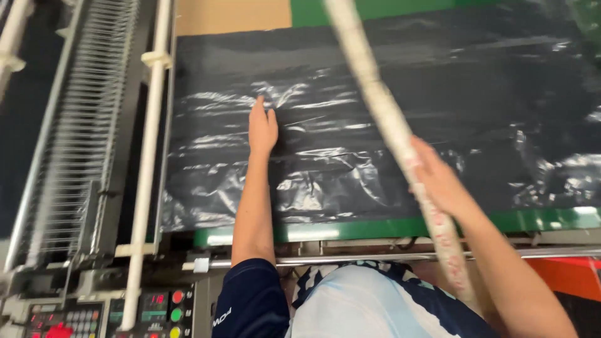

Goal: Operating a bag-making machine by using a roller tube to smooth out plastic film on the conveyor belt and manually adjusting the material.

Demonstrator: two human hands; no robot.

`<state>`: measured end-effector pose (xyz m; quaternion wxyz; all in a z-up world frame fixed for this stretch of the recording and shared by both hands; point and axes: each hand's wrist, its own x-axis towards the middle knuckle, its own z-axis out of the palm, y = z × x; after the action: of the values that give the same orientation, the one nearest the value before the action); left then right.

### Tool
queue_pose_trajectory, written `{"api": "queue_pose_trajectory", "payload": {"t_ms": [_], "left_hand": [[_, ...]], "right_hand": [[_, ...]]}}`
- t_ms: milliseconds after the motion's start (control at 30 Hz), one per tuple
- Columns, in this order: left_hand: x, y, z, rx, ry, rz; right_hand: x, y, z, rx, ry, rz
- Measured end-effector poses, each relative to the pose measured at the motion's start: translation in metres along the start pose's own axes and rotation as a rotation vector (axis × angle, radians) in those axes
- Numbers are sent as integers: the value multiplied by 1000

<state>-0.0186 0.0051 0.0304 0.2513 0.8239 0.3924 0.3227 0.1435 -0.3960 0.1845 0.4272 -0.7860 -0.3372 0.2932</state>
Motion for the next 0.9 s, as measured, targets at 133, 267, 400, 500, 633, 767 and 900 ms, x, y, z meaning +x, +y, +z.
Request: {"api": "queue_pose_trajectory", "payload": {"t_ms": [133, 267, 400, 500, 633, 767, 900], "left_hand": [[-4, 11, -79, -187, 139, 17], [-23, 29, -146, -42, 279, -63], [-39, 25, -169, 151, 288, -203], [-44, 38, -172, 137, 255, -222], [-26, 17, -138, 228, 164, -183], [-1, -19, -66, 512, 1, -166], [2, -14, -14, 614, -191, -124]], "right_hand": [[10, -26, 74, -8, -254, -319], [-1, -70, 123, -100, -542, -382], [-10, -83, 143, -276, -679, -372], [-6, -74, 143, -286, -659, -403], [3, -44, 123, -378, -549, -348], [16, 24, 62, -632, -262, -187], [2, 68, -39, -849, 127, 205]]}}
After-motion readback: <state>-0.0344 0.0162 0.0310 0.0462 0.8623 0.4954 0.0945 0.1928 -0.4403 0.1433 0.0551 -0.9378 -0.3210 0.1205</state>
